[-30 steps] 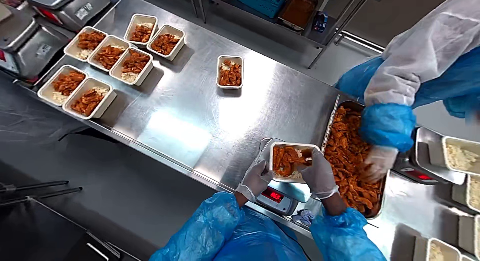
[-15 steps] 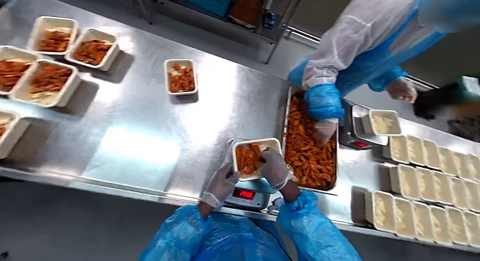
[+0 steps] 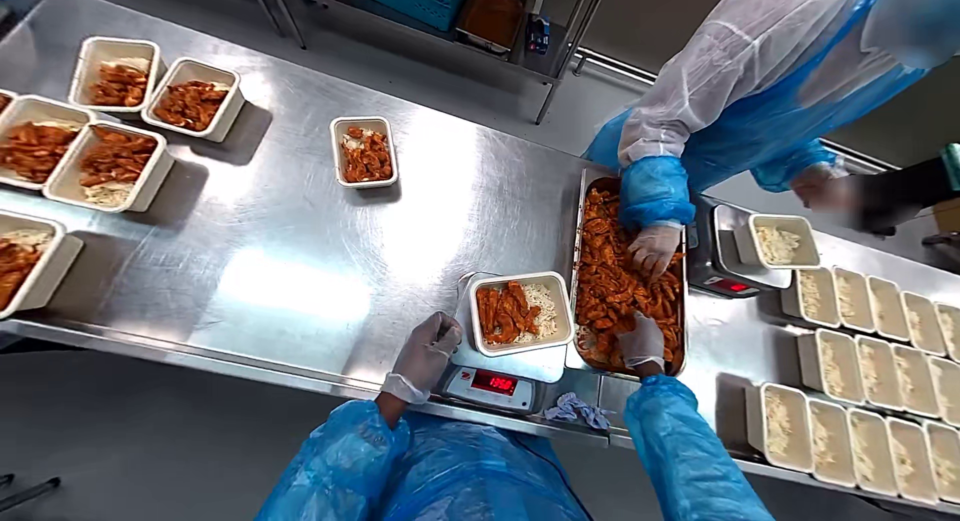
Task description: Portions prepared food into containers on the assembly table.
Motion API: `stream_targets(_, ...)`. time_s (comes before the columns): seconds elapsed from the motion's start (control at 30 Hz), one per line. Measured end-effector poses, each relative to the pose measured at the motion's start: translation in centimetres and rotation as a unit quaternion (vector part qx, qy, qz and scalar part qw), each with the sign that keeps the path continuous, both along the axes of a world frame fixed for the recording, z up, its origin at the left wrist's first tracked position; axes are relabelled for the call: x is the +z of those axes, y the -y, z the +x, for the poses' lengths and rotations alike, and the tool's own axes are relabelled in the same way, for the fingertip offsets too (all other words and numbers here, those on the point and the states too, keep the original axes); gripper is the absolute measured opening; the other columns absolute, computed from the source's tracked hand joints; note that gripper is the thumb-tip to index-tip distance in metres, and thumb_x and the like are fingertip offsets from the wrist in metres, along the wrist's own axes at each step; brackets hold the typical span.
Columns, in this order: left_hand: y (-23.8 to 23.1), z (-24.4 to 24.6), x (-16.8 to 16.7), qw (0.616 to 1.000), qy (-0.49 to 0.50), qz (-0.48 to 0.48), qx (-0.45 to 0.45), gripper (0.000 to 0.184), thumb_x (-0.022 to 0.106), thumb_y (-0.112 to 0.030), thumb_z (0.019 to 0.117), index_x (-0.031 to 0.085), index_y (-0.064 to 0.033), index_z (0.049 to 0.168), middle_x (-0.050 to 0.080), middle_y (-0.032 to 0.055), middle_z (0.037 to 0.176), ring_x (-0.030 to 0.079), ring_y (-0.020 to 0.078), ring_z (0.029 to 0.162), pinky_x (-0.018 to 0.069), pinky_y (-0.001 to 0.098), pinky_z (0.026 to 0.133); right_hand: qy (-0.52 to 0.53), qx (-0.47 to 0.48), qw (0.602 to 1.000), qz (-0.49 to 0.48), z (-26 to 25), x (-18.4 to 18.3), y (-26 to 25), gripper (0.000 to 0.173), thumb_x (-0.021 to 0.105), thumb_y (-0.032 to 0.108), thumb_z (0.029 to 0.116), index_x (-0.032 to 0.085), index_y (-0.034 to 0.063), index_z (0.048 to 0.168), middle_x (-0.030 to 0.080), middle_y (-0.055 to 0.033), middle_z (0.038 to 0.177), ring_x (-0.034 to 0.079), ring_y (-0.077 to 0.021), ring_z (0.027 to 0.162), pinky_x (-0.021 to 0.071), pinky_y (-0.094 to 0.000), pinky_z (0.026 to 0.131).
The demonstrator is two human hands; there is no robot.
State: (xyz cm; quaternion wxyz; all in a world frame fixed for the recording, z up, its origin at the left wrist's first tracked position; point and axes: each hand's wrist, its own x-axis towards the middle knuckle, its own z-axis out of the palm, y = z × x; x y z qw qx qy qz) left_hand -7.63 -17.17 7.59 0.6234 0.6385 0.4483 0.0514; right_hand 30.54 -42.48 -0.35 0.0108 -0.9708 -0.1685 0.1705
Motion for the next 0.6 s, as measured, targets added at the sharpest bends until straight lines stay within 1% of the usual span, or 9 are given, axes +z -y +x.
stream_targets(0.03,0.1,-0.2,0.3,1.000,-0.003,0.002,-0.007,0.016,0.059,-0.024,0.1050,0.067,-0.0109,0.109,0.071,0.0051,0.091,0.069,0.0166,0.078,0.0590,0.0371,0.074,-0.002,0.001,1.000,0.009,-0.3,0.6,0.1,0.046,0.080,0.019,0.0862,0.069,0.0059,0.128,0.066,-0.0290,0.123,0.064,-0.0492,0.113,0.0510,-0.0694,0.093)
stream_targets(0.1,0.2,-0.2,0.6,1.000,0.000,0.003,-0.018,0.016,0.059,-0.025,0.1049,0.066,-0.0115,0.111,0.071,0.0051,0.092,0.069,0.0161,0.077,0.0585,0.0364,0.074,0.004,-0.019,0.998,0.066,-1.1,3.0,0.6,0.031,0.073,0.015,0.0924,0.071,0.0027,0.121,0.069,-0.0315,0.113,0.066,-0.0533,0.105,0.0489,-0.0744,0.088)
stream_targets(0.17,0.4,-0.3,0.7,1.000,0.005,-0.005,-0.022,0.017,0.059,-0.024,0.1049,0.066,-0.0109,0.113,0.070,0.0060,0.093,0.068,0.0162,0.077,0.0578,0.0367,0.074,0.027,-0.051,0.989,0.137,-2.0,6.2,0.6,0.026,0.069,0.014,0.0956,0.071,0.0023,0.119,0.070,-0.0304,0.113,0.066,-0.0521,0.107,0.0480,-0.0745,0.091)
stream_targets(0.27,0.6,-0.1,0.9,1.000,0.002,-0.009,-0.022,0.017,0.059,-0.025,0.1050,0.066,-0.0112,0.113,0.069,0.0059,0.093,0.067,0.0157,0.078,0.0574,0.0365,0.074,0.034,-0.065,0.956,0.285,-5.2,11.7,-1.6,0.031,0.074,0.007,0.0911,0.066,0.0013,0.120,0.071,-0.0221,0.113,0.069,-0.0374,0.106,0.0531,-0.0613,0.093)
stream_targets(0.3,0.9,0.1,0.9,1.000,0.003,-0.009,-0.022,0.018,0.059,-0.026,0.1050,0.066,-0.0118,0.113,0.069,0.0055,0.093,0.067,0.0155,0.077,0.0572,0.0365,0.074,0.019,-0.040,0.945,0.324,-6.8,13.2,-2.7,0.034,0.076,0.005,0.0896,0.064,0.0009,0.121,0.071,-0.0194,0.112,0.070,-0.0326,0.104,0.0554,-0.0564,0.093)
stream_targets(0.37,1.3,0.7,0.5,1.000,0.009,-0.014,-0.021,0.019,0.060,-0.028,0.1045,0.066,-0.0122,0.112,0.070,0.0051,0.091,0.067,0.0159,0.077,0.0577,0.0365,0.072,-0.010,0.045,0.934,0.355,-10.2,15.2,-5.4,0.034,0.078,0.006,0.0882,0.064,0.0003,0.119,0.072,-0.0166,0.107,0.071,-0.0297,0.098,0.0587,-0.0541,0.088)
stream_targets(0.47,1.9,1.6,0.1,1.000,0.012,-0.023,-0.016,0.018,0.061,-0.029,0.1036,0.065,-0.0119,0.110,0.069,0.0047,0.088,0.067,0.0161,0.074,0.0577,0.0360,0.070,-0.025,0.138,0.932,0.334,-14.4,14.9,-9.7,0.029,0.079,0.013,0.0879,0.067,0.0084,0.113,0.073,-0.0102,0.094,0.071,-0.0269,0.079,0.0608,-0.0525,0.067)
stream_targets(0.5,2.0,1.8,0.1,1.000,0.010,-0.023,-0.017,0.017,0.062,-0.028,0.1033,0.065,-0.0119,0.110,0.069,0.0044,0.087,0.067,0.0160,0.073,0.0577,0.0360,0.069,-0.024,0.156,0.935,0.319,-15.6,14.3,-10.8,0.028,0.079,0.012,0.0870,0.067,0.0095,0.112,0.072,-0.0111,0.092,0.071,-0.0286,0.076,0.0598,-0.0537,0.063)
stream_targets(0.6,2.2,2.2,0.0,0.999,-0.002,-0.022,-0.025,0.018,0.063,-0.027,0.1024,0.065,-0.0113,0.111,0.069,0.0055,0.088,0.068,0.0178,0.075,0.0584,0.0394,0.070,-0.048,0.181,0.944,0.272,-17.9,12.6,-12.6,0.025,0.078,0.006,0.0845,0.070,0.0082,0.108,0.069,-0.0184,0.100,0.069,-0.0369,0.084,0.0571,-0.0610,0.069)
